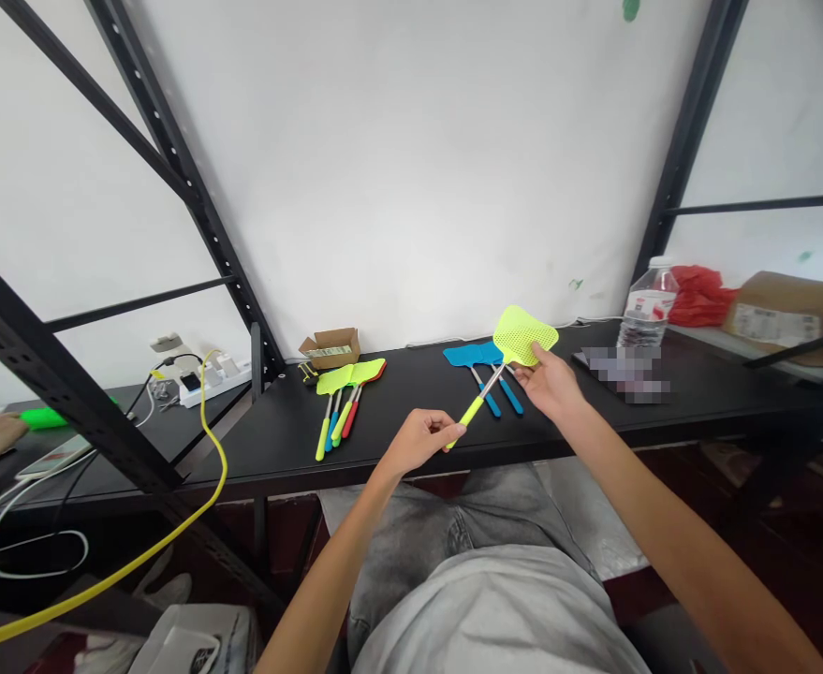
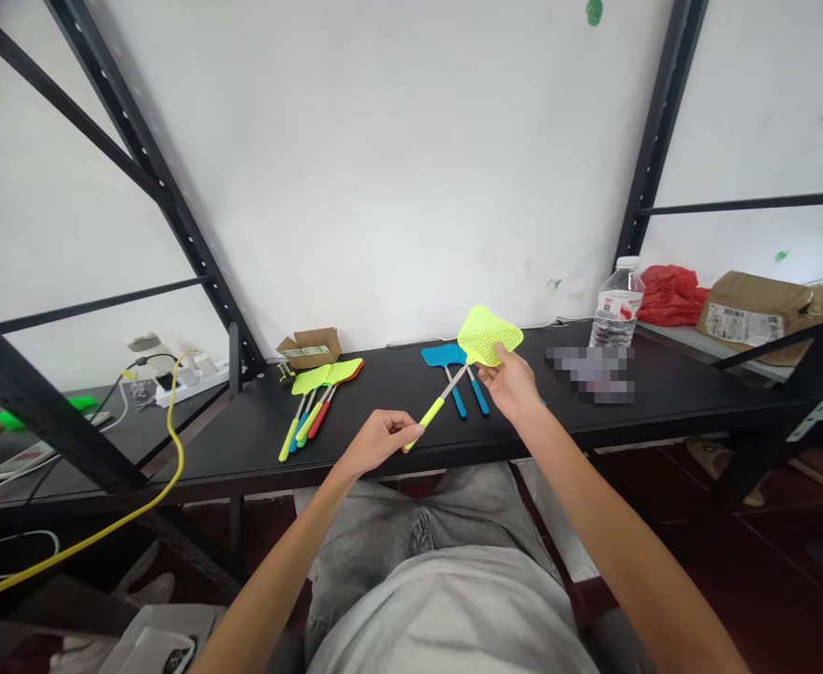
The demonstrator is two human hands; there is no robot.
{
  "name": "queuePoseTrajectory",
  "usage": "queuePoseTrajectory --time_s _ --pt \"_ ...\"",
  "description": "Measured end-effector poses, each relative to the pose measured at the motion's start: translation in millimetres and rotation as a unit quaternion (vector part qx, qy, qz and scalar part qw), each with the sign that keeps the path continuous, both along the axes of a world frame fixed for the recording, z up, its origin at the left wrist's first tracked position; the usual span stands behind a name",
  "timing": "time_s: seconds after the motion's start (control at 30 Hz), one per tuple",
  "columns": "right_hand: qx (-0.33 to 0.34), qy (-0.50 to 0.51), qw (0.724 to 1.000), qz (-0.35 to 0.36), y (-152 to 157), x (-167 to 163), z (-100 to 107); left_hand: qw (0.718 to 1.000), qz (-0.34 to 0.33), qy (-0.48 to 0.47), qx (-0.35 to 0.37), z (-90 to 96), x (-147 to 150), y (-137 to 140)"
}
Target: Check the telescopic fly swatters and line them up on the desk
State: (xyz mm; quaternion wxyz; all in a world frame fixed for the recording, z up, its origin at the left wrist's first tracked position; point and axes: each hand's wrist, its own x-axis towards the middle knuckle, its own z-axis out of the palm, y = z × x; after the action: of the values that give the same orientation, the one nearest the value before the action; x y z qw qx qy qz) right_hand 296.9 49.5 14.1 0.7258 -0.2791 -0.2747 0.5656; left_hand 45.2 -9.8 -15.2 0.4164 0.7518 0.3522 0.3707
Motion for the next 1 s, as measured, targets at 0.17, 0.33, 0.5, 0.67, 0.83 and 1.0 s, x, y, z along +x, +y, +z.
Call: queuePoseTrajectory --time_s 0.17,0.33,0.5,0.67,0.83,1.0 --pt "0.035 -0.133 0.986 0.096 -20 -50 -18 1.000 0.009 0.002 0.013 -0.5 1 1" --pt "0.076 -0.276 0.942 0.177 -41 -92 -34 0.997 0.030 0.027 0.059 0.8 0 -1" --pt "0.111 -0.333 0.916 0.196 -43 -93 -36 0.997 0.028 0.012 0.072 2.6 2 -1" --pt "0.086 -0.352 0.907 0.215 -42 -87 -31 0.997 0.055 -0.021 0.044 0.2 2 2" --pt "0.111 -0.408 0.876 0.231 -42 -80 -29 0.992 0.104 -0.058 0.031 -3.9 1 6" --pt "0.126 -0.447 0.854 0.235 -38 -73 -30 0.985 0.159 -0.031 0.057 -5.5 1 7"
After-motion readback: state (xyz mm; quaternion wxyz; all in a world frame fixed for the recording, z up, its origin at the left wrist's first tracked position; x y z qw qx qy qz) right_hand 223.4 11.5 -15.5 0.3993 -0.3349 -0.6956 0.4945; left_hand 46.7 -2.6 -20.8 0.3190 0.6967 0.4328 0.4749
